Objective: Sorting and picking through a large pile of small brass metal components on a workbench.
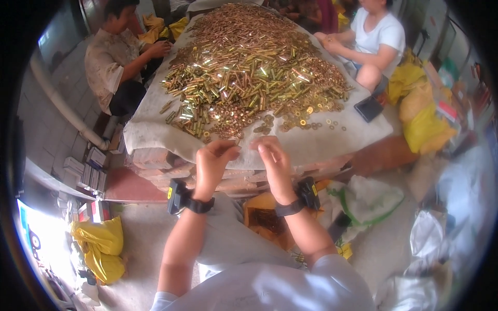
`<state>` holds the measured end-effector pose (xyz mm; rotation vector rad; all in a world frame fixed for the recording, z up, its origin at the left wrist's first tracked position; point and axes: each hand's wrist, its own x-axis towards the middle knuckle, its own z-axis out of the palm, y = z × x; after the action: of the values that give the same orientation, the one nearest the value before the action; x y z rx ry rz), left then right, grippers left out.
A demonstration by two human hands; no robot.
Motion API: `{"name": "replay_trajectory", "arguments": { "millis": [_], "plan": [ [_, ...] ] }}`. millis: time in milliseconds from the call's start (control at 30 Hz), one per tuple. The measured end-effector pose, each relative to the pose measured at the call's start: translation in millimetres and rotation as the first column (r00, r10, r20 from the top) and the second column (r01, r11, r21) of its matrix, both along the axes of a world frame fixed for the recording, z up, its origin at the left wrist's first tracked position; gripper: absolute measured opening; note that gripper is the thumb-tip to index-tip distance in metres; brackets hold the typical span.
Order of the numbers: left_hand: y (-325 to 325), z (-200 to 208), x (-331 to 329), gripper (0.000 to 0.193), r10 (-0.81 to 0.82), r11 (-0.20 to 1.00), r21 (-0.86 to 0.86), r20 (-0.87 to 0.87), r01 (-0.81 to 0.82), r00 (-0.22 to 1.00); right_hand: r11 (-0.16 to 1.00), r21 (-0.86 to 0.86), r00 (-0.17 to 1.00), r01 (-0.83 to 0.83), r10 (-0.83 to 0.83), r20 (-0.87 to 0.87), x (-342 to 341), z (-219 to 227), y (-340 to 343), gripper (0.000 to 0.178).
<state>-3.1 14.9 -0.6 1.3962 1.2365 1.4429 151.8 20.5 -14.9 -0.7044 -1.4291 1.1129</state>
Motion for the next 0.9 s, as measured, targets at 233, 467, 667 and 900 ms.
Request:
{"name": "replay_trajectory", "arguments": {
  "millis": [233, 467, 667, 900],
  "plan": [
    [-2, 1, 0, 0.018, 0.022, 1.0, 0.0, -0.106, -0.022, 0.994, 0.983, 0.176, 0.991, 0.051, -0.072, 0.117, 14, -5, 1, 0.025],
    [-9, -2, 4, 0.015, -0.047, 0.995, 0.074, -0.317, 0.074, 0.947, 0.922, 0.38, 0.853, 0.072, -0.255, 0.456, 28, 7, 4, 0.012],
    [-20, 0, 14, 0.014, -0.14, 0.957, 0.139, -0.543, 0.253, 0.828, 0.954, 0.297, 0.729, -0.043, -0.174, 0.662, 55, -2, -3, 0.019],
    [-23, 1, 20, 0.014, -0.226, 0.947, 0.077, -0.528, 0.311, 0.818, 0.984, 0.176, 0.796, 0.014, -0.118, 0.594, 61, -10, -26, 0.016]
  ]
}}
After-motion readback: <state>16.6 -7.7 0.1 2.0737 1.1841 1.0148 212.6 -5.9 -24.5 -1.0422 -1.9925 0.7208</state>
